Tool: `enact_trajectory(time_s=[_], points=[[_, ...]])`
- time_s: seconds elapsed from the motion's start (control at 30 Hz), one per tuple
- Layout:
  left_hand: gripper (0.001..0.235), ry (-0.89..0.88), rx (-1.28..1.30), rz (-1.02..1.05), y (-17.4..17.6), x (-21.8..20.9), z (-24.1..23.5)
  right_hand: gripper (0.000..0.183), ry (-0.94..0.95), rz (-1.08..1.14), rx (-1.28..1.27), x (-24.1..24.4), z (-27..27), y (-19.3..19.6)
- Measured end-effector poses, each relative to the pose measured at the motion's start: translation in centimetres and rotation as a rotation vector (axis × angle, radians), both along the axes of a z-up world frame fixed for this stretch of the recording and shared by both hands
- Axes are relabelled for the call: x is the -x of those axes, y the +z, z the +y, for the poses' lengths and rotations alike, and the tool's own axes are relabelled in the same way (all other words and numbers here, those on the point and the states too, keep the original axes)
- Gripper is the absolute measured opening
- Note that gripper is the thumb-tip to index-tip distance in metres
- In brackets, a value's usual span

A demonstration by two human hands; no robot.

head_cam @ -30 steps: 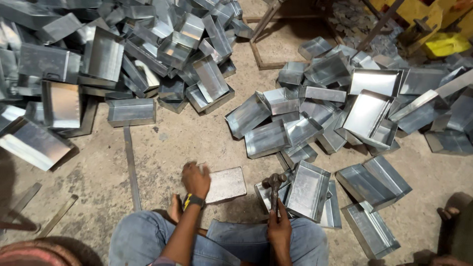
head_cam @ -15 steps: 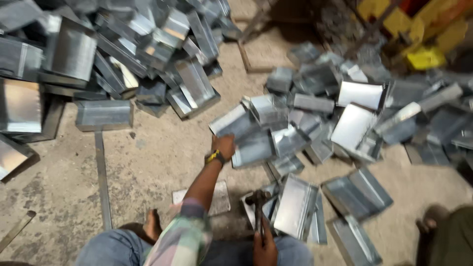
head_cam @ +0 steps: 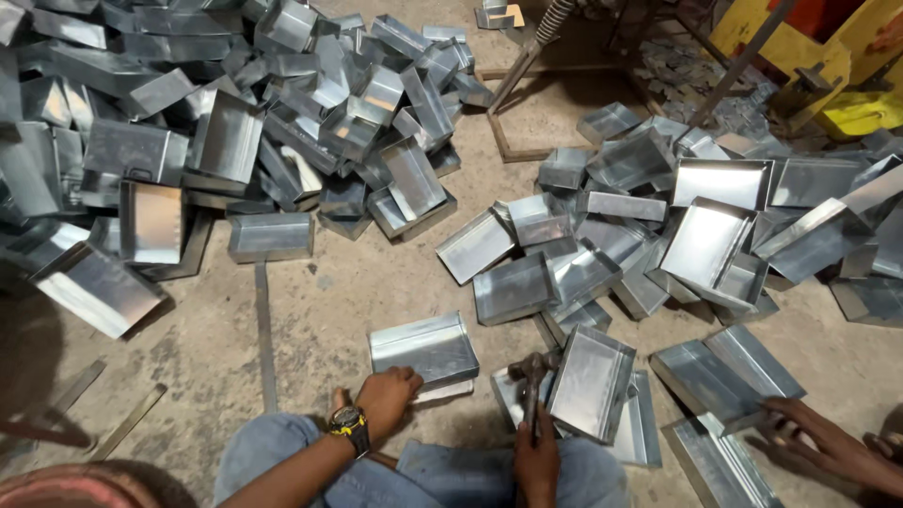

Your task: The person uses a hammer to shape and flatten the edges of various metal boxes and components on the floor of a workshop.

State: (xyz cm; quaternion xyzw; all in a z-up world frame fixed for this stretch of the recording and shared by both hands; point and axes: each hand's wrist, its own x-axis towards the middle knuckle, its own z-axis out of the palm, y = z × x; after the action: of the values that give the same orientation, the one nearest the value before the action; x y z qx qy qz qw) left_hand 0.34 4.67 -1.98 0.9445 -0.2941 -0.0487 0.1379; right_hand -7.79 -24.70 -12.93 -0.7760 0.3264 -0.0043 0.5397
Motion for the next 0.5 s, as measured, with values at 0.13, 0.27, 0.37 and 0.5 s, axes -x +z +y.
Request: enact_trajectory(time_s=[0.13, 0.27, 0.37, 0.5], points=[[0.021, -0.014, -0.178, 0.068, -1.2, 0.9, 1.0, 0.053, 0.079, -0.280, 0.180, 1.1, 1.0, 1.3], [0.066, 0.305, 0.198, -0.174, -2.5, -0.7, -0.7, 0.052, 0.142, -0.380, 0.276, 3.5, 2.2, 6.0], [0.090, 0.479, 0.111, -0.239, -2.9, -2.4, -1.8, 0.055, 0.130, -0.395, 0.143, 3.3, 4.3, 11.6], [0.093, 0.469, 0.047, -0.136, -3.7, -4.5, -2.5, 0.058, 0.096, -0.538, -0.123, 4.9, 6.3, 17.3]])
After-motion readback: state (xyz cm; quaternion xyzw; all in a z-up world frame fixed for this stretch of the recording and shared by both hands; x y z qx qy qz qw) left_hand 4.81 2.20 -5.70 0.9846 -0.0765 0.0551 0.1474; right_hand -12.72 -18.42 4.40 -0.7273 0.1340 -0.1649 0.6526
